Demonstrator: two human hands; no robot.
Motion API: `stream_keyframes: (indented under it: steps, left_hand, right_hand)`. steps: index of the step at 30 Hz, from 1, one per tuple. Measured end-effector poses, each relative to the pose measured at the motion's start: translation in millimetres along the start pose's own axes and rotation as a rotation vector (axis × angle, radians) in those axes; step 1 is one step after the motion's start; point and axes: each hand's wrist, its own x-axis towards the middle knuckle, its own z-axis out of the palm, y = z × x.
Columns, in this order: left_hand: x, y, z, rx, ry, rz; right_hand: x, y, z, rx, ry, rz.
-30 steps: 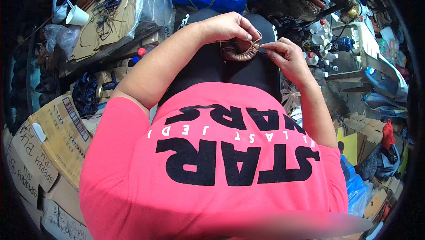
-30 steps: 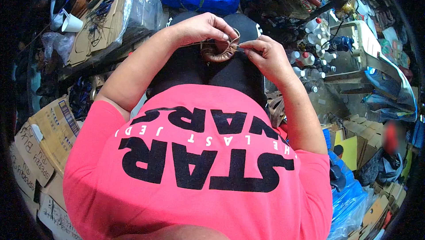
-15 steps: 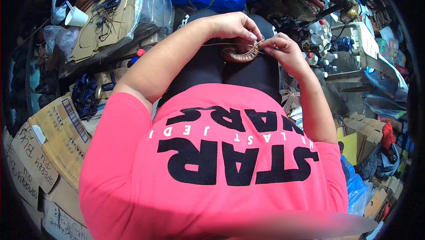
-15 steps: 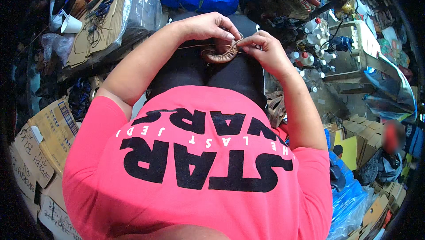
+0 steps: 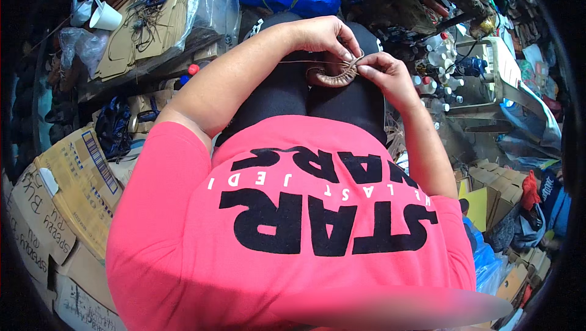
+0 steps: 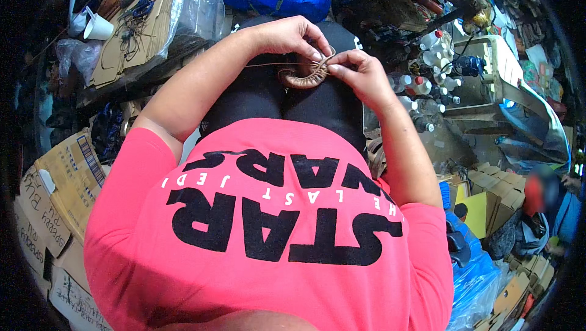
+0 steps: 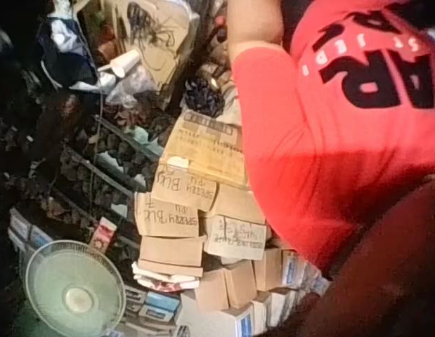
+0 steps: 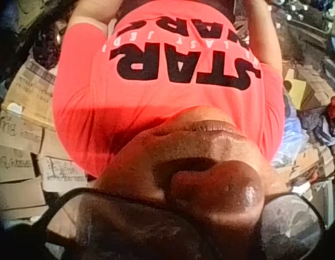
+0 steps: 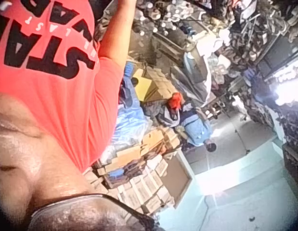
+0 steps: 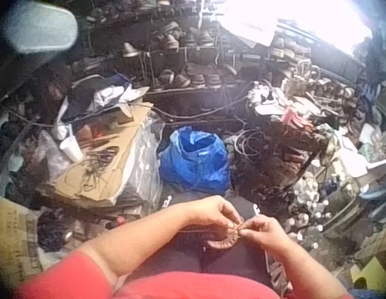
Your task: Hand-stitching a leather footwear component using a needle and thread.
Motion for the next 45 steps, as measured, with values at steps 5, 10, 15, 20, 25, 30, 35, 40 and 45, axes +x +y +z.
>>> stream_keyframes:
  steps: [5,10,15,20,25,30,35,40,45]
  left_hand:
    - [-19.2,-0.2,1.2,0.496,0.375,0.242]
    - [-65.5,-4.1,34.3,0.594,0.619,0.286]
    - [-83.3,-12.9,58.7,0.681,0.753,0.268]
    - [-73.6,-11.8,48.7,0.92,0.966,0.313]
    - [-62.0,-9.9,43.2,0.535,0.771,0.335]
    - [-94.0,-15.5,24.2,1.045,0.804,0.165]
    - [-127.6,-28.4,0.6,0.969,0.965,0.066]
    - [-111.2,-13.4,39.4,0.798,0.828,0.181]
    - [-76.7,-22.1,36.2,0.823,0.922,0.316]
  right_hand:
    - [-12.7,-30.3,10.8,-0.424,0.109,-0.217]
    - [-27.4,-25.5,15.0,-0.598,0.147,-0.29]
    - [-35.2,-21.5,26.3,-0.756,0.224,-0.363]
    - [-26.0,-20.6,9.4,-0.395,0.081,-0.117]
    - [-12.2,-18.8,-4.4,-0.275,-0.062,-0.071]
    - [-23.8,-23.8,0.4,-0.54,-0.035,-0.147]
    - [-37.7,-20.6,18.3,-0.842,0.144,-0.375]
    - [-39.7,-21.1,26.4,-0.922,0.178,-0.41]
    - [-29.4,-20.6,8.2,-0.584,0.036,-0.194]
